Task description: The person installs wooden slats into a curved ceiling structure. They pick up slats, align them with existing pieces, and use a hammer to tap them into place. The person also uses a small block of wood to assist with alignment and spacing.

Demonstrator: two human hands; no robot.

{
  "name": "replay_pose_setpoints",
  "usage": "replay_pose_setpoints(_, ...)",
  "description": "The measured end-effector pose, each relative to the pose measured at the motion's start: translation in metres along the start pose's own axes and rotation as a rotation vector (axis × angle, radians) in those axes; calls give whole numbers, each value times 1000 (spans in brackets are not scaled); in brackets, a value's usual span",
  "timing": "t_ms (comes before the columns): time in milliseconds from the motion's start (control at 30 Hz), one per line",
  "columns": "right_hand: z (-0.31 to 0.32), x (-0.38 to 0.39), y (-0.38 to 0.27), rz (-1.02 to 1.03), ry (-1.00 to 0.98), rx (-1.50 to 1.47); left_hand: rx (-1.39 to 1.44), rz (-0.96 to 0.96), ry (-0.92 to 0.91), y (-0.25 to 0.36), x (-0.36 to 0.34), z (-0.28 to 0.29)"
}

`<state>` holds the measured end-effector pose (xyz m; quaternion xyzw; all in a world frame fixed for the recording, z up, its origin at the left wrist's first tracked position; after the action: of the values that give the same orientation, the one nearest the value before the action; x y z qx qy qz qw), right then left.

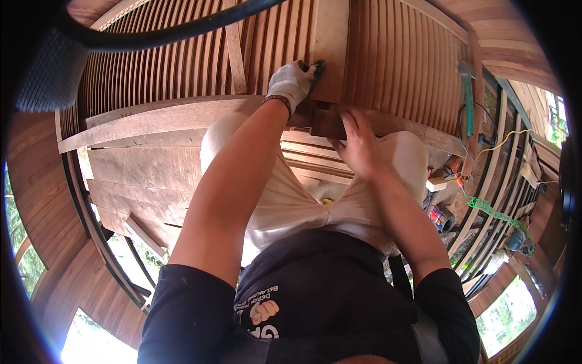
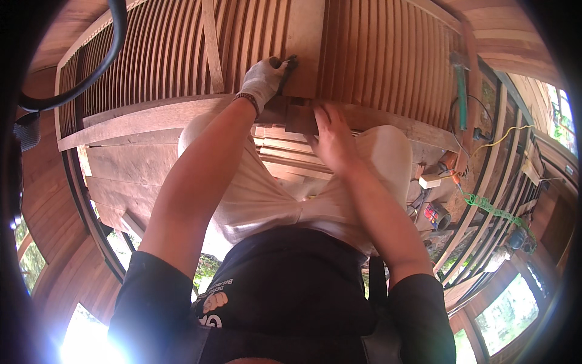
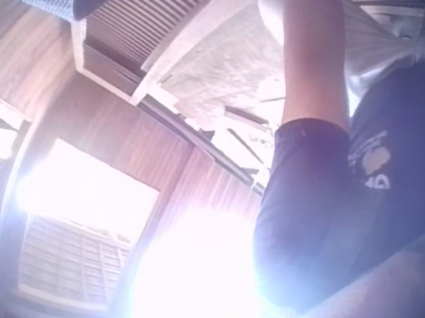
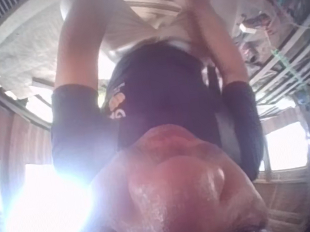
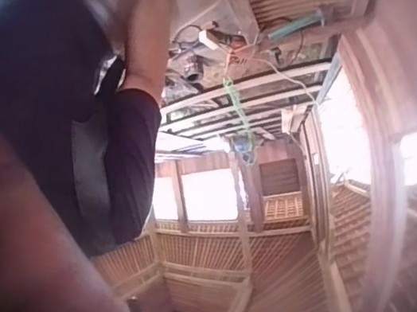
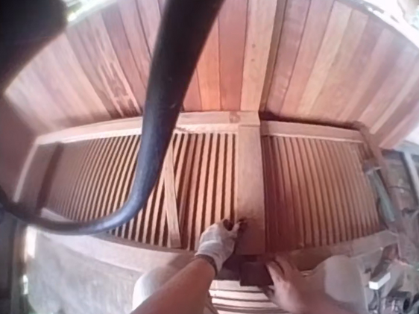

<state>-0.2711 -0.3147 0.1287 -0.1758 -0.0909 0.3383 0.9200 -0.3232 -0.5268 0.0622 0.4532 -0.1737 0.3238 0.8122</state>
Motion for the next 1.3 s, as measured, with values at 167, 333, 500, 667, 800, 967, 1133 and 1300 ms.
replay_pose_setpoints(167,-2,3,-4,14,17,33,-28,6,-38,6,4,3)
replay_pose_setpoints(333,-4,2,-2,13,35,12,-41,-6,-41,6,3,3)
replay_pose_setpoints(500,5,8,-7,6,15,78,-17,26,0,7,8,5)
replay_pose_setpoints(667,20,19,-11,64,93,152,4,53,33,6,10,7)
replay_pose_setpoints(800,24,15,-13,63,123,148,-2,39,67,9,11,9)
replay_pose_setpoints(967,29,16,-14,117,219,59,-9,53,89,10,15,10)
replay_pose_setpoints(1133,46,23,-17,206,374,-41,-33,71,25,15,14,9)
replay_pose_setpoints(1300,55,27,-19,220,404,31,-17,54,53,16,15,9)
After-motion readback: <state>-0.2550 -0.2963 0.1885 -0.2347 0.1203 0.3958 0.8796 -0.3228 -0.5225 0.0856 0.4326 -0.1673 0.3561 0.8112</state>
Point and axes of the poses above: each hand's wrist, its own x-axis away from the middle knuckle, its own z-axis out of the back of the hand, y = z × x, the point moved 7 cm from there along -x, towards the middle knuckle, and after that the axes turned 12 degrees about x, right-handed, at the moved point
